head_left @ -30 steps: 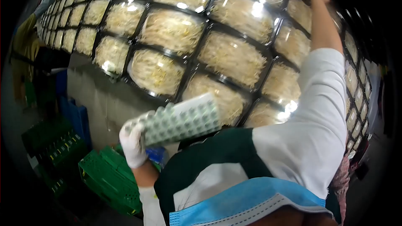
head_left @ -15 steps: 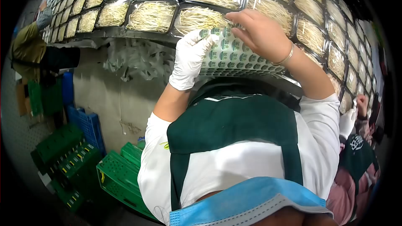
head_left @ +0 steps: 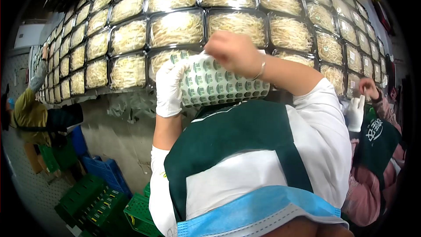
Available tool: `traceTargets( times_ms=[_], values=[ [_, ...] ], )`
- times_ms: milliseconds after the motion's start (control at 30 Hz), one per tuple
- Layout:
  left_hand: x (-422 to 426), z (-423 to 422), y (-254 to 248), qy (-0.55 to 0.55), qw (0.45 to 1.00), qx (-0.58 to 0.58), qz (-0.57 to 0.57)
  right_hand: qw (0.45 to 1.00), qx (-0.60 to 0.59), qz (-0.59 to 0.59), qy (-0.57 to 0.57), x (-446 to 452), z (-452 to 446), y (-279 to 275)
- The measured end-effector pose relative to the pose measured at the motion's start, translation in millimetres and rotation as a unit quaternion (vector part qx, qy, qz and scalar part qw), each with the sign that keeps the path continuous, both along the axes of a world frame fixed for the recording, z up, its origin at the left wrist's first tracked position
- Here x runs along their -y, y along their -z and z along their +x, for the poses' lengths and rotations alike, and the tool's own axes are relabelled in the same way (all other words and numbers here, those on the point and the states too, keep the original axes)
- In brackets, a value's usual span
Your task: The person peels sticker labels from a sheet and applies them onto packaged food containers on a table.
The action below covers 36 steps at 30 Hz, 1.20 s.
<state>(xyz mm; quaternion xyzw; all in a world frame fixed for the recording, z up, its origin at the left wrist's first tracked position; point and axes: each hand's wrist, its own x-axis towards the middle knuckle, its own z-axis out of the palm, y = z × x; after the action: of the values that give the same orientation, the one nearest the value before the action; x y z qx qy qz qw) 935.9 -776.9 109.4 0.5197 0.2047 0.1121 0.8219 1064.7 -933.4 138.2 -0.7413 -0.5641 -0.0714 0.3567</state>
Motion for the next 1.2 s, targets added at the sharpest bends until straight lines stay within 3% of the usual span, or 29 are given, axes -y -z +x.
traceTargets(
  times_ms=[33, 67, 100, 133, 200, 267, 333, 400, 433, 467, 500, 633, 733, 833, 867, 933, 967, 1000, 1067, 1133, 1200],
  values=[
    [-4, 4, 7, -0.008, 1.0, -0.01, -0.003, 0.993, -0.093, 0.045, 0.048, 8, 29, -3],
    [-8, 6, 8, -0.007, 1.0, -0.011, 0.0, 0.939, -0.307, 0.037, 0.15, 13, 71, -7],
    [-11, 6, 8, -0.02, 0.999, -0.031, 0.003, 0.948, -0.218, 0.067, 0.224, 28, 134, 1],
    [-14, 5, 7, -0.034, 0.998, -0.051, 0.006, 0.902, -0.336, 0.091, 0.255, 45, 195, 14],
    [-13, 0, 0, -0.06, 0.997, -0.056, 0.002, 0.835, -0.372, 0.138, 0.382, 76, 301, 75],
    [-13, -7, -2, -0.105, 0.992, -0.06, 0.042, 0.854, -0.275, 0.053, 0.439, 76, 345, 108],
    [-18, -22, 3, -0.137, 0.988, -0.07, 0.033, 0.843, -0.164, -0.173, 0.483, 63, 325, 72],
    [-22, -34, 8, -0.151, 0.984, -0.083, 0.037, 0.816, -0.027, -0.285, 0.503, 54, 354, 91],
    [-22, -40, 9, -0.164, 0.982, -0.089, 0.033, 0.832, 0.008, -0.315, 0.457, 60, 367, 99],
    [-22, -46, 10, -0.175, 0.98, -0.093, 0.029, 0.818, -0.124, -0.349, 0.44, 68, 342, 62],
    [-23, -50, 11, -0.183, 0.978, -0.095, 0.028, 0.817, -0.126, -0.35, 0.441, 74, 338, 65],
    [-33, -65, 22, -0.197, 0.977, -0.06, 0.048, 0.875, -0.272, -0.085, 0.39, 146, 327, 98],
    [-37, -64, 18, -0.163, 0.985, -0.044, 0.021, 0.878, -0.304, -0.02, 0.37, 122, 239, 94],
    [-46, -72, 12, -0.135, 0.989, -0.04, 0.035, 0.875, -0.23, -0.008, 0.425, 108, 222, 104],
    [-46, -73, 8, -0.14, 0.989, -0.041, 0.033, 0.874, -0.14, -0.05, 0.463, 104, 215, 101],
    [-51, -80, 10, -0.133, 0.99, -0.037, 0.034, 0.85, -0.086, -0.127, 0.504, 94, 210, 103],
    [-53, -84, 13, -0.129, 0.99, -0.037, 0.036, 0.864, -0.048, -0.132, 0.483, 106, 228, 122],
    [-56, -89, 16, -0.123, 0.991, -0.037, 0.036, 0.792, -0.008, -0.186, 0.582, 90, 193, 81],
    [-62, -100, 21, -0.121, 0.991, -0.043, 0.049, 0.703, 0.169, -0.158, 0.672, 135, 233, 125],
    [-70, -109, 21, -0.115, 0.992, -0.042, 0.043, 0.814, -0.061, -0.187, 0.546, 170, 204, 97],
    [-73, -118, 25, -0.132, 0.99, -0.033, 0.024, 0.84, -0.356, -0.065, 0.405, 175, 144, 64]
  ],
)
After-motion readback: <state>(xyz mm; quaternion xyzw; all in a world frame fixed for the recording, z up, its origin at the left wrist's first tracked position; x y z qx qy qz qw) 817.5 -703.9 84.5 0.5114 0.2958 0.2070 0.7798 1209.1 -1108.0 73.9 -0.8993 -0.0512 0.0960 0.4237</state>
